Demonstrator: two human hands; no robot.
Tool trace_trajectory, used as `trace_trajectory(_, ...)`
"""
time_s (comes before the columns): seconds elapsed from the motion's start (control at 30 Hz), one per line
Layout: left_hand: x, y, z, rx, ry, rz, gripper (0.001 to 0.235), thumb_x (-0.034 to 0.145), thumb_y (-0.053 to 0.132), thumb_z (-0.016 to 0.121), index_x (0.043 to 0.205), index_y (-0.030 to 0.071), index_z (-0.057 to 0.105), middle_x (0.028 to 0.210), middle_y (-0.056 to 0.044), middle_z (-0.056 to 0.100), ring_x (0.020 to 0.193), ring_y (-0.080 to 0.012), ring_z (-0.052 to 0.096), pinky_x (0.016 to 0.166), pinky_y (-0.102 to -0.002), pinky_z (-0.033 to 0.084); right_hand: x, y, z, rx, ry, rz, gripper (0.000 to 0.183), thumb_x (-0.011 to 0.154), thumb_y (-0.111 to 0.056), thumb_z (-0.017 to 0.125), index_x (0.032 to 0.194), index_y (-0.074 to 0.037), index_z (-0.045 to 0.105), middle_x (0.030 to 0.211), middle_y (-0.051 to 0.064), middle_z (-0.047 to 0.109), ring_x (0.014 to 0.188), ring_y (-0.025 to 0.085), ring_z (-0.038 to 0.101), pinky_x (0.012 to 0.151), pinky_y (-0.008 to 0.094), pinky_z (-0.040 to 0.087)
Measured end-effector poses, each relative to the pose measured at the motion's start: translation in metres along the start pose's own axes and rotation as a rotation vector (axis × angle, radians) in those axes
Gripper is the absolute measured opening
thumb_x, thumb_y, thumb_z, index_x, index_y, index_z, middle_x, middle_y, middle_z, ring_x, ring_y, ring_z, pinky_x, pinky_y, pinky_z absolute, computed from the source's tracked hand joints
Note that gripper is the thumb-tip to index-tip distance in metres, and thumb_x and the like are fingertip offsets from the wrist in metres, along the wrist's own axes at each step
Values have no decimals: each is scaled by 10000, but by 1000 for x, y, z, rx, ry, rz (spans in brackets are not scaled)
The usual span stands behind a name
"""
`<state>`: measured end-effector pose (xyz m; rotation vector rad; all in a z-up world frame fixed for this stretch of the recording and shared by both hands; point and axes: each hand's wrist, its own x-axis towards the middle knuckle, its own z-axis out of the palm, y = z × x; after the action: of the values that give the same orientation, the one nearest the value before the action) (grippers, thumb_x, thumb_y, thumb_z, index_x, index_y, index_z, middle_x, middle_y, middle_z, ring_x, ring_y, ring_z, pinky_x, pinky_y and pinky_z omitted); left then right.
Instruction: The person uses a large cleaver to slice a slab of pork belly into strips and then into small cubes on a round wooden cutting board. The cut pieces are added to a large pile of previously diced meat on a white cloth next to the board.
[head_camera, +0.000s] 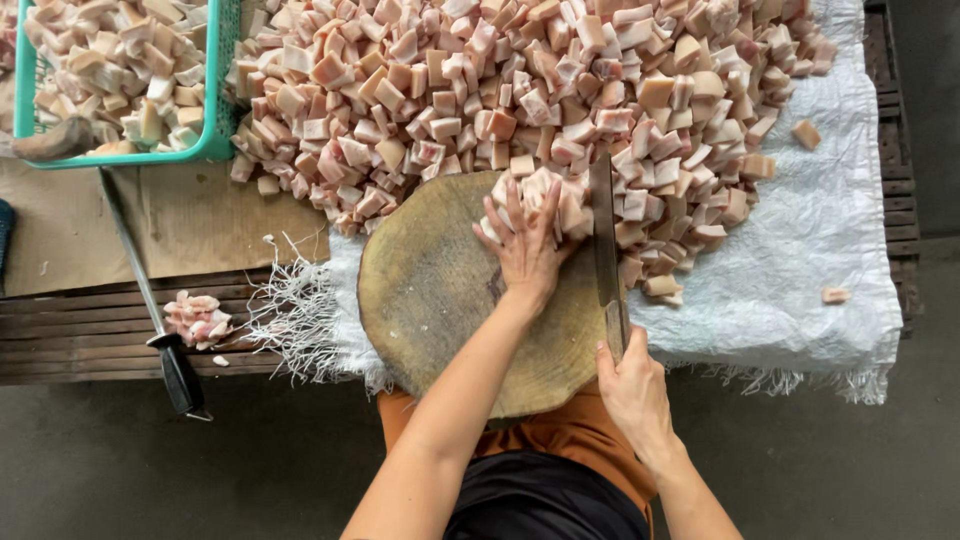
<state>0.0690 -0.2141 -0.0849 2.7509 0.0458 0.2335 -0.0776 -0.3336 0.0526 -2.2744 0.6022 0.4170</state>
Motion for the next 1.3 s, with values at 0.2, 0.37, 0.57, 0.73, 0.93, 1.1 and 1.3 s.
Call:
trace_trajectory(0.2,97,-17,22,-98,136,96,943,799,433,810,1521,556,215,1677,-12,-56,1519,-509,-14,1131,-850,95,35,-10,-7,-3,7,-71,364,964,-270,603,1202,-12,508,742,291,695,743,502,699,627,562,526)
trace_trajectory(0.37,158,-35,31,-20,20,92,1115,875,-229,470,1602,568,190,1703,97,-231,1544,-507,-245,1099,-534,270,45,-17,-17,22,-68,34,351,955,-275,586,1203,-40,503,730,283,711,719,480,736,634,548,549)
trace_trajectory(0.57,215,-43,-12,122,-391,93,1027,898,-181,411,1599,554,257,1665,16,-239,1501,-482,-151,1215,-712,35,39,-13,-10,24,-30,18,334,965,-278,595,1187,-45,508,742,284,704,739,508,709,625,571,532)
trace_trajectory(0.73,233,-42,-67,-37,-681,24,792,969,-10,504,1596,435,316,1739,-38,-91,1573,-392,33,1255,-628,58,38,-3,-5,28,13,-90,338,968,-276,597,1196,-40,512,738,281,703,737,488,716,633,552,545)
trace_trajectory(0.93,142,-16,-37,-102,-277,329,615,1060,333,567,1610,407,302,1723,-56,88,1602,-365,69,1312,-606,31,36,-11,-12,23,-38,-38,421,988,-281,565,1304,-15,485,709,210,709,662,370,743,612,484,578)
trace_trajectory(1.1,161,-8,-2,43,-382,353,545,1040,601,423,1556,458,317,1677,-9,62,1547,-387,-13,1223,-635,-71,37,-21,-23,126,-117,155,463,977,-257,556,1372,-46,435,599,182,683,549,315,721,549,444,566)
trace_trajectory(1.3,211,-11,-4,-40,-475,312,448,1044,540,432,1459,370,454,1724,-40,-8,1554,-460,-18,1142,-630,274,48,-15,-19,212,-113,124,394,942,-208,595,1260,-22,455,580,158,684,516,283,720,516,420,565)
